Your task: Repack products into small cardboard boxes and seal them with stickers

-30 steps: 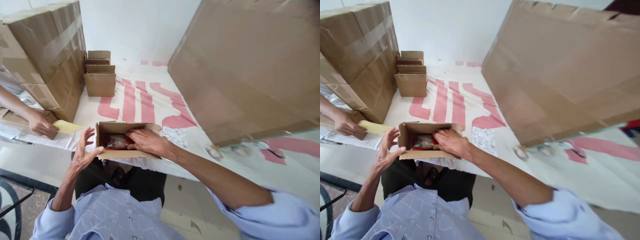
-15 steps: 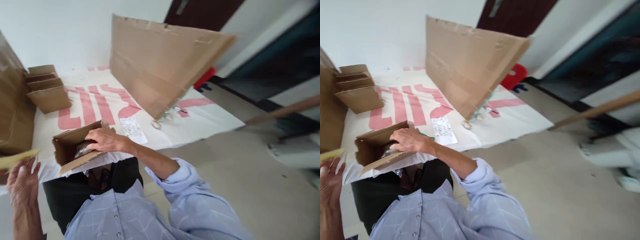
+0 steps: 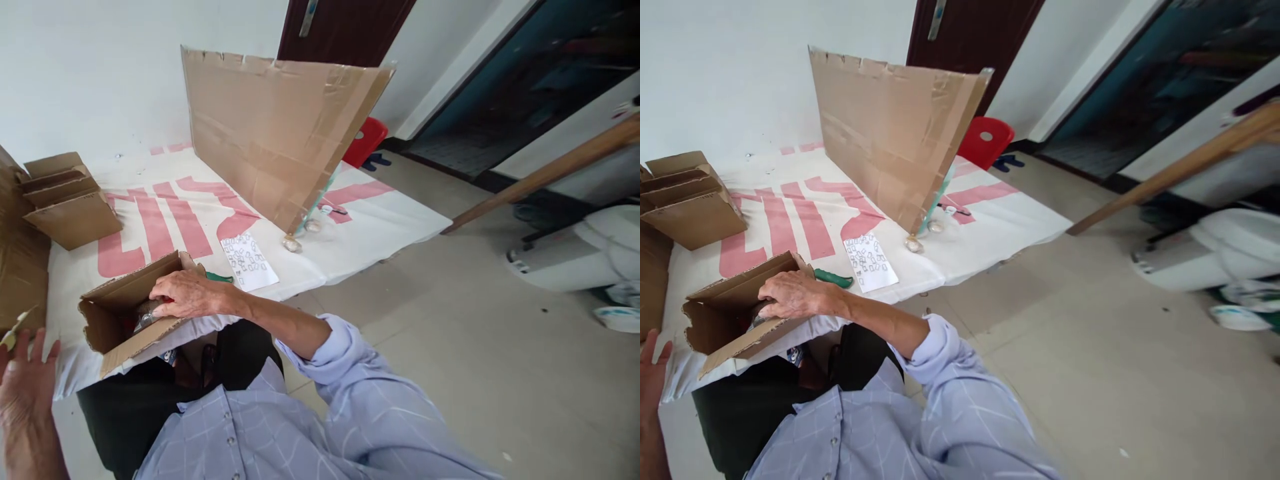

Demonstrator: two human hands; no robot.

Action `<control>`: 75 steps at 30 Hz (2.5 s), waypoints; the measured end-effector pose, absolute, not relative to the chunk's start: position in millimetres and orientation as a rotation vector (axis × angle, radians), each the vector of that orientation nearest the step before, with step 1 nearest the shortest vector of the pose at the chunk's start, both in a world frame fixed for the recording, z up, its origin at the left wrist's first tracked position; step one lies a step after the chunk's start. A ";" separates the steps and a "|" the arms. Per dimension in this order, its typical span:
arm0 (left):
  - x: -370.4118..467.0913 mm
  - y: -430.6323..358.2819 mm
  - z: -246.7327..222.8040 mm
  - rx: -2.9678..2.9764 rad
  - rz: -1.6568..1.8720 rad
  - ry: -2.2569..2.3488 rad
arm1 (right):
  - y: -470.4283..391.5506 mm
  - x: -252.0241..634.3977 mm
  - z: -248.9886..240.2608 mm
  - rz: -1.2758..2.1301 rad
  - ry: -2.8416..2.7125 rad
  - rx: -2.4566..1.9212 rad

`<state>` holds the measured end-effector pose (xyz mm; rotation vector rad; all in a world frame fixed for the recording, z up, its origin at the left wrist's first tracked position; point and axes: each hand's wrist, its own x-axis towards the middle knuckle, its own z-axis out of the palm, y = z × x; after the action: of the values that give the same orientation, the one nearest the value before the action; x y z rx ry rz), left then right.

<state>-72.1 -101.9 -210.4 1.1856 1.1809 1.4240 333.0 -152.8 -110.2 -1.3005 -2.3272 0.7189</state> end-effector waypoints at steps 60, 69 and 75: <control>75.7 -122.2 -85.4 2.332 1.132 0.991 | -177.4 435.1 -142.4 0.035 -1.423 -1.036; 68.4 -120.1 -99.0 2.578 1.088 0.951 | -196.6 485.4 -163.0 0.074 -1.281 -1.036; 70.8 -121.9 -98.3 2.612 1.078 0.975 | -204.0 505.4 -173.7 0.059 -1.227 -1.085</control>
<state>70.8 -121.9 -98.3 2.6121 0.9746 1.0777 505.4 -204.0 -173.7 -1.0853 -1.2275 0.0590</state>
